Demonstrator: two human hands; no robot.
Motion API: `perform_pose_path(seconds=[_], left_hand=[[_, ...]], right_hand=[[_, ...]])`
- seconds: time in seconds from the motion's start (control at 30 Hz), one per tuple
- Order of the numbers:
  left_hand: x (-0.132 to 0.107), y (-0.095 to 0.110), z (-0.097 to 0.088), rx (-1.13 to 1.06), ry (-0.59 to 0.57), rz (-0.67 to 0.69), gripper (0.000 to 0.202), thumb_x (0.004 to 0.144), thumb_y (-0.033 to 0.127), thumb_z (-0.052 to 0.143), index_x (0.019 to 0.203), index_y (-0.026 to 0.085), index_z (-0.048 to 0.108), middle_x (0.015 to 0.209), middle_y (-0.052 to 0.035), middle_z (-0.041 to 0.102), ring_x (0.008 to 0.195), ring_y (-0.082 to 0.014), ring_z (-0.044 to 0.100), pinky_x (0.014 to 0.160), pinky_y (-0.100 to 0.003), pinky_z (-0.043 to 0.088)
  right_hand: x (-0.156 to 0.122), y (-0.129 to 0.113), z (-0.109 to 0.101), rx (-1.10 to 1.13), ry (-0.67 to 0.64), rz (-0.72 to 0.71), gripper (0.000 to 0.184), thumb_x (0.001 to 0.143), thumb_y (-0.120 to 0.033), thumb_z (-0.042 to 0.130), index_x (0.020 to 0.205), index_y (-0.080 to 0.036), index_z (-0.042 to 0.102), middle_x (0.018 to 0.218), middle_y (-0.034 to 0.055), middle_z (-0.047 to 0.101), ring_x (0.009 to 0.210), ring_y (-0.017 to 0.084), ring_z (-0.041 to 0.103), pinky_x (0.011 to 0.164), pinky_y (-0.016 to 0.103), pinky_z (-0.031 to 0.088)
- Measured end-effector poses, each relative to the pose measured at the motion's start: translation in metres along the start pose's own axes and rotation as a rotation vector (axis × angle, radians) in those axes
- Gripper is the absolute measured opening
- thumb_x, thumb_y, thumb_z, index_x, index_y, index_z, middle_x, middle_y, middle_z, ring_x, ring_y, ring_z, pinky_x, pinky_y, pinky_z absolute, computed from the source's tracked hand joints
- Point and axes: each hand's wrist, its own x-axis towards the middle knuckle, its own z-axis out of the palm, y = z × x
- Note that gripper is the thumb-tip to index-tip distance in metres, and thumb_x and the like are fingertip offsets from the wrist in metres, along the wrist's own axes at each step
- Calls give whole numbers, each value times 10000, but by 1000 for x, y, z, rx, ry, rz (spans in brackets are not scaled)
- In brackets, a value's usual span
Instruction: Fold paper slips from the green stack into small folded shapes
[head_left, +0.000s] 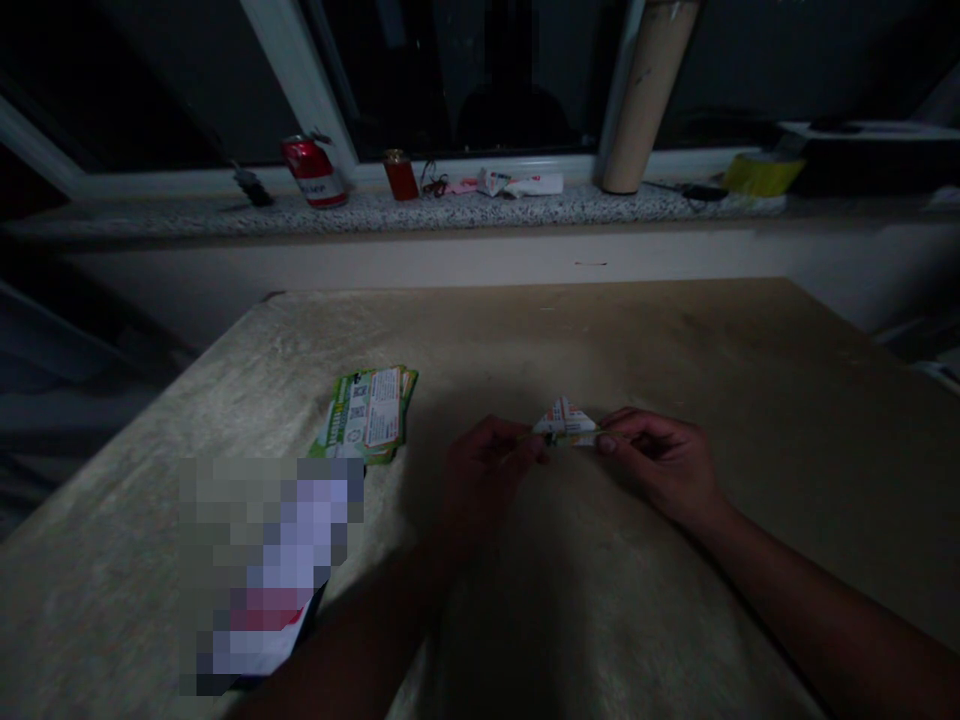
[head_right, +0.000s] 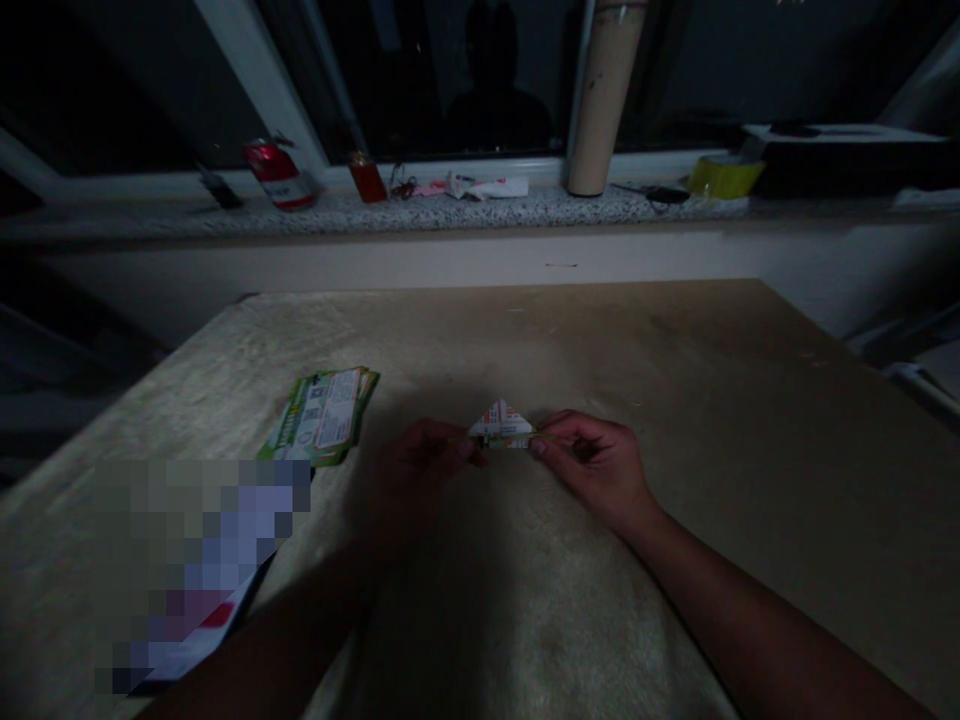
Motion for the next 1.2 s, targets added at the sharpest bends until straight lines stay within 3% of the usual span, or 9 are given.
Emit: perform_pose_path(seconds=[0.33,0.47,0.6,0.7,0.77,0.87,0.93,1.03,1.2], left_hand=[[-1,-2,3,-42,66,-36,155,818,302,758,778,183,667,793,-35,778,784,-182,734,774,-314,573],[2,-2,1,-45,53,-68,165,806,291,773,771,185,651,780,-28,781,771,-176,738,748,-295,570],[2,-2,-2,32,13,-76,137,775,264,799,848,201,701,804,-18,782,769,-181,738,687,-272,552],[2,-3,-5,174,-73,-1,95,794,255,788,880,231,756,852,-23,785,799,-193,738,721,-298,555],[3,-4,-7,280,-182,127,20,833,250,755,825,241,771,885,-34,783,829,-196,730,775,-320,553],[4,-6,-9,467,-374,363,102,878,229,707,800,232,773,899,-51,760,861,-202,697,823,-341,531],[4,-7,-9,638,-500,478,131,899,189,673,814,212,769,887,-59,737,873,-207,668,836,-348,508],[4,-7,-8,842,-640,528,154,917,144,637,828,180,757,892,-61,713,878,-206,642,842,-347,477],[4,-9,-9,947,-703,518,176,971,204,600,894,182,757,917,-41,715,907,-202,634,869,-351,456]], right_hand=[[2,-5,4,64,36,40,272,789,-353,825,655,-199,645,680,44,726,604,153,663,536,253,528],[4,0,-3,30,11,85,185,775,-320,839,808,-200,701,661,27,741,555,150,671,505,245,526],[6,8,-15,-100,-83,60,218,810,-311,812,997,-213,755,811,49,798,689,190,738,625,297,578],[10,10,-23,-252,-164,-83,93,860,-275,763,938,-223,764,872,53,792,770,198,737,712,330,573],[13,12,-26,-342,-226,-204,37,885,-232,726,911,-227,752,882,53,777,821,204,722,760,354,559],[17,14,-28,-505,-322,-341,69,882,-171,693,885,-226,732,937,60,764,911,228,700,839,401,532],[17,15,-27,-595,-382,-366,121,870,-122,661,867,-222,729,967,64,758,931,233,691,859,414,519],[15,14,-25,-616,-451,-346,211,848,-60,614,918,-216,738,981,65,748,929,224,686,854,393,522],[8,6,-14,-579,-546,-307,154,885,-95,636,957,-202,721,938,62,735,932,214,662,846,357,523]])
